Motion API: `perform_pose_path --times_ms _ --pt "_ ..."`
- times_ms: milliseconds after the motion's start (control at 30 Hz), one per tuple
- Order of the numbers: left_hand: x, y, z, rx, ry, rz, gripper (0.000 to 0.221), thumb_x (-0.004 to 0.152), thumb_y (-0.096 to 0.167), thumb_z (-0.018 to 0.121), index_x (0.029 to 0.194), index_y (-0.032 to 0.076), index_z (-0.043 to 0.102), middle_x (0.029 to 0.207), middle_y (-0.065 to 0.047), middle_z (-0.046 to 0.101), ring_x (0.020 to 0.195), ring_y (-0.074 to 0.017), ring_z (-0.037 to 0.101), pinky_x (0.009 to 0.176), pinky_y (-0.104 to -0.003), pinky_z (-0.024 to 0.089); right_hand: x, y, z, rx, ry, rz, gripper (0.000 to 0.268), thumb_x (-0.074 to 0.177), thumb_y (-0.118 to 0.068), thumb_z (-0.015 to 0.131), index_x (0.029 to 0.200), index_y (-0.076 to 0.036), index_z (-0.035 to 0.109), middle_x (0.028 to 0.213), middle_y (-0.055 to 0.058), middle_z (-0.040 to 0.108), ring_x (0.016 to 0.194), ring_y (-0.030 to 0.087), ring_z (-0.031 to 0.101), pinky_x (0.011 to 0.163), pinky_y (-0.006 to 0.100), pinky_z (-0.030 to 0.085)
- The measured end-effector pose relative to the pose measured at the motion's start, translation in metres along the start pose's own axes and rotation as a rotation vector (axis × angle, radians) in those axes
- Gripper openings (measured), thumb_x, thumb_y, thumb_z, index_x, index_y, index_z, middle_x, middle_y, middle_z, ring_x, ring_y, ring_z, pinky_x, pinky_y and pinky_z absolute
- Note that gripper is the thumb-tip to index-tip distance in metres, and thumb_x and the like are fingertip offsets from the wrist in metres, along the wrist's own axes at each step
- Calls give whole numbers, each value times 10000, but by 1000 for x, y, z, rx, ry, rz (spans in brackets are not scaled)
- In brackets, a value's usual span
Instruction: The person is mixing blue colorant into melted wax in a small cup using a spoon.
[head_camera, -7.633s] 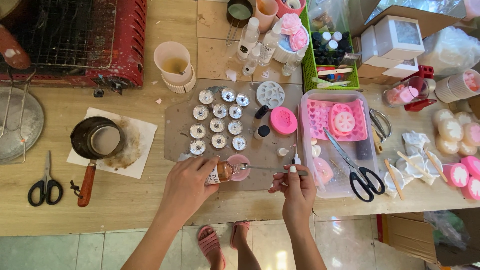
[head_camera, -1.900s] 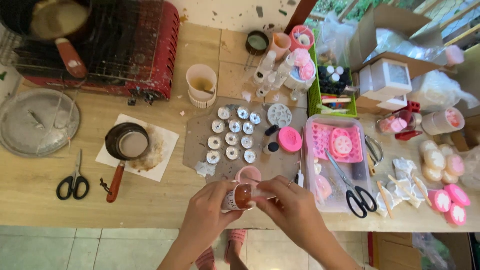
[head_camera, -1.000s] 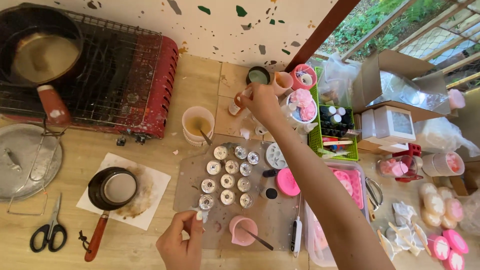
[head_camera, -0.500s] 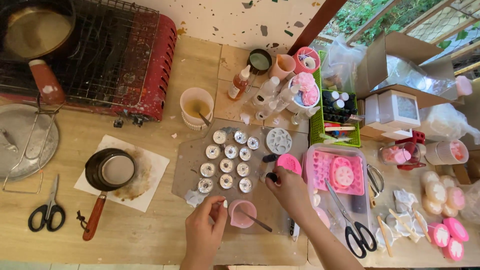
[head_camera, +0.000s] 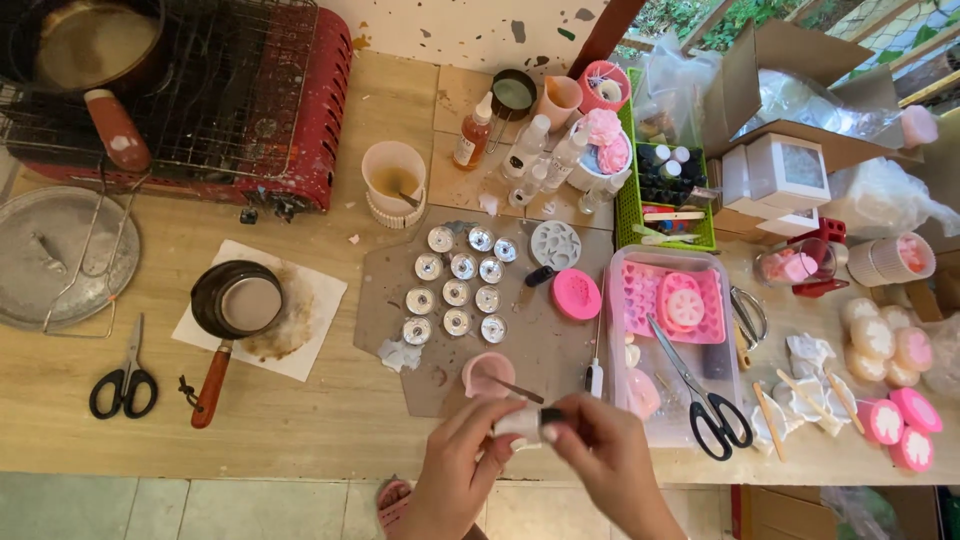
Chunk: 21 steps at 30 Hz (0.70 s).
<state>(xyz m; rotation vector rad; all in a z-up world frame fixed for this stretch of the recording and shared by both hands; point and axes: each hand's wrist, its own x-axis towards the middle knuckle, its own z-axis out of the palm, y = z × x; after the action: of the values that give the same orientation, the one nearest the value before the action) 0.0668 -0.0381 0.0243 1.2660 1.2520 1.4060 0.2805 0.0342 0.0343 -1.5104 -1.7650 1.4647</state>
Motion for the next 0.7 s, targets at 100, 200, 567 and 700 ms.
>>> perform_pose_path --times_ms 100,200,567,700 --pt "-33 -18 5 -273 -70 -236 308 1017 155 624 1278 -5 666 1037 -103 667 751 -150 663 585 -278 559 -29 -27 3 -280 -40 -358 342 797 -105 809 1108 -31 689 866 59 660 703 138 601 559 266 502" --pt "-56 -33 6 -483 -114 -370 314 1030 173 598 1264 -23 667 984 -91 656 751 -110 651 537 -257 553 -44 -34 9 -197 -106 -448 509 772 -97 828 1233 -19 628 1166 137 642 853 164 693 619 259 564" --pt "-79 -91 9 -622 -174 -451 335 1050 186 566 1298 -34 615 970 -106 669 722 -115 655 565 -249 557 -50 9 28 -287 -131 -38 442 790 -80 858 1215 -123 744 1052 39 774 874 142 775 614 259 622" --pt "-90 -118 3 -704 -157 -658 391 1031 281 557 1280 -10 633 901 -127 679 652 -127 663 536 -233 532 -34 11 23 -295 -2 -353 373 781 28 753 1142 -62 728 1175 97 710 937 216 734 689 287 604"
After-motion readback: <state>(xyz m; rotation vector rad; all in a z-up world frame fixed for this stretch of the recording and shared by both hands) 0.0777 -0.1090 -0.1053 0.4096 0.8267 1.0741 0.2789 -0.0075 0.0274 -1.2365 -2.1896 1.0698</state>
